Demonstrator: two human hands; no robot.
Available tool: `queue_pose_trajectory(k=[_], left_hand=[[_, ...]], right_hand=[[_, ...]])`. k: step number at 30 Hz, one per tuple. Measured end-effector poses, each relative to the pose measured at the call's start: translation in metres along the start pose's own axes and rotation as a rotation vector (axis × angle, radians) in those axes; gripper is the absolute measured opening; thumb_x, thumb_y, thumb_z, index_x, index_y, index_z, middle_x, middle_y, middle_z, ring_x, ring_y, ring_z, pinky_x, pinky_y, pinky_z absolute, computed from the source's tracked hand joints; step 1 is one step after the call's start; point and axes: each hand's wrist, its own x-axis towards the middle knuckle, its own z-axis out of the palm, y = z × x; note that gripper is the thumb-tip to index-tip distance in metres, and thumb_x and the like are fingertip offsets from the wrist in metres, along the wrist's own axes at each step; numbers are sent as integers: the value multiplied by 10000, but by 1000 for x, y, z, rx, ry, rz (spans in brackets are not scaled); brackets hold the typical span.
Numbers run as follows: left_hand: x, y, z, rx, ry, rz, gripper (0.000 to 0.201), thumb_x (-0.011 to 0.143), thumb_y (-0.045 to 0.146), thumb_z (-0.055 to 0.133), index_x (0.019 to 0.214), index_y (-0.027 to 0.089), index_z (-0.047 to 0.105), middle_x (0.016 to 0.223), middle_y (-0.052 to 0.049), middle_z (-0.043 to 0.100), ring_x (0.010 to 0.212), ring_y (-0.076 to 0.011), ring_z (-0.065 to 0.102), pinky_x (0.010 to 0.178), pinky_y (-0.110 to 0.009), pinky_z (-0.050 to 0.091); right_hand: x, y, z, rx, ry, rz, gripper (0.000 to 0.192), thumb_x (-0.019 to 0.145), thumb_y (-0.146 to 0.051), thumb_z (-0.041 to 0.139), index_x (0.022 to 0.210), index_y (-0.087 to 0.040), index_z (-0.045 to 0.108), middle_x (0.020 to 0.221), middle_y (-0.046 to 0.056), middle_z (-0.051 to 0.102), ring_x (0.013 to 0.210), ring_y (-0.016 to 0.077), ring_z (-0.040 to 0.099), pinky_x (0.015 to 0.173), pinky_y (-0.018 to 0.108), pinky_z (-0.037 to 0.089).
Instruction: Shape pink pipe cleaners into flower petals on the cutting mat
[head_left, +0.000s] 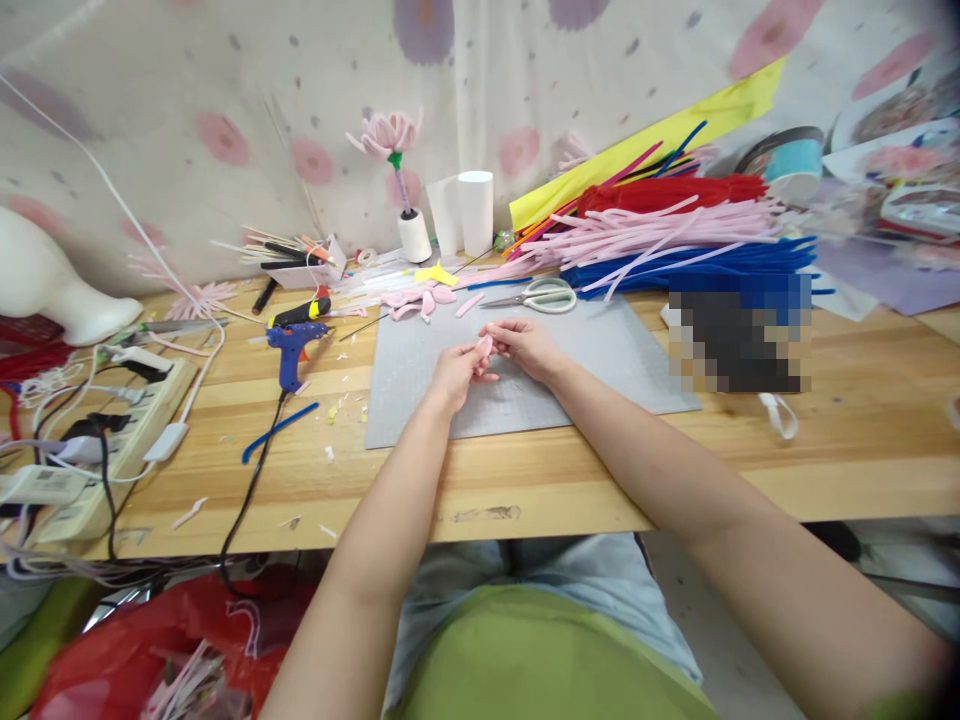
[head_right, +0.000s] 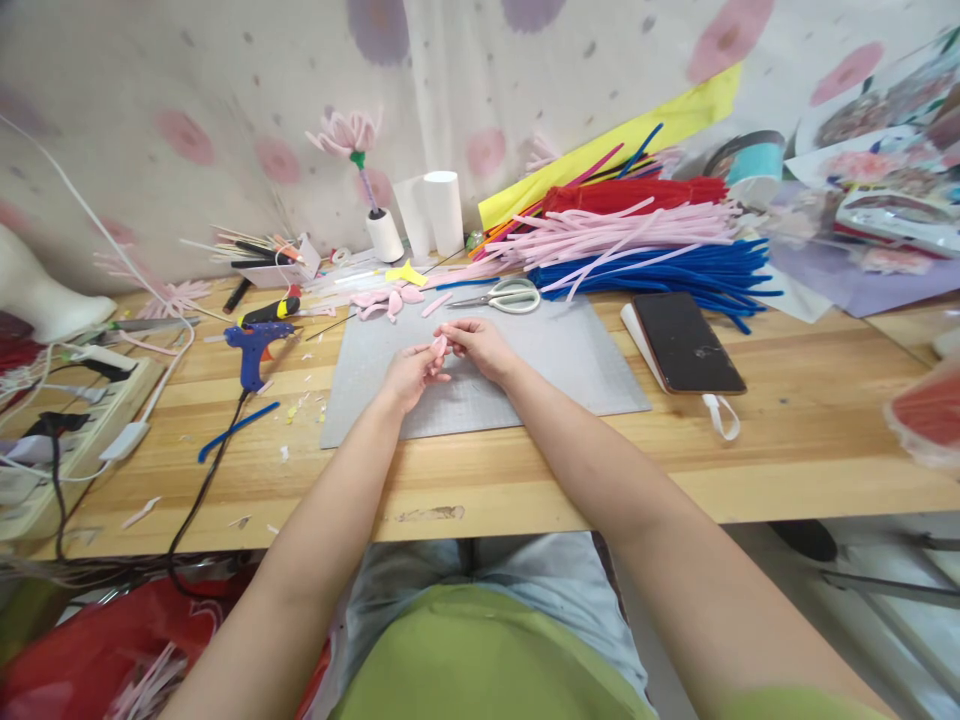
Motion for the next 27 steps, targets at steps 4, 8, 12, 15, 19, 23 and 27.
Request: queue_pose_trajectory(k=[4,8,12,15,19,23,27], left_hand=[[0,-2,3,42,65,30,205,741,274,611,641,99,579,504,53,425,423,-13,339,471,-194,496],[3,-4,2,93,130,56,183,768,258,575,666,106,576,520,49,434,415,-16,355,453,-197,501],[5,-7,0,196,143,79,227,796,257,537,621,113,539,502,49,423,409,-20,371,448,-196,503],[6,-8,-1,223,78,65,232,817,274,511,651,114,539,500,55,411,411,-18,374,459,-196,507],[7,-9,-1,271,-3,55,155,821,240,513,758,109,565,513,60,415,420,-18,408,478,-181,501],[10,-12,-1,306,31,6,129,836,203,485,762,107,531,579,19,513,479,-46,516,478,-171,484],[9,-10,-1,307,21,26,148,833,255,496,764,129,530,540,52,445,424,-30,431,464,-177,473]], right_hand=[[-1,0,6,-19,64,-4,317,626,-440,673,726,-143,627,565,-20,553,499,62,455,474,202,320],[0,-2,4,-72,32,-6,343,670,-466,625,767,-137,628,590,-17,551,517,62,448,502,205,341],[-1,-4,-1,-116,-58,-7,361,691,-490,580,690,-130,603,572,-17,523,502,57,412,494,205,321],[-3,-5,-2,-228,-56,-17,316,670,-448,601,667,-132,585,560,-26,504,481,52,374,471,209,277],[-2,-5,0,-389,86,-79,283,656,-419,585,604,-143,551,503,-41,451,471,61,342,467,224,247],[-2,-6,3,-437,107,-71,291,644,-425,579,630,-134,581,504,-38,448,478,67,346,474,230,251],[-5,-9,4,-358,58,-44,323,666,-455,551,639,-135,586,500,-37,439,458,61,332,466,228,241]])
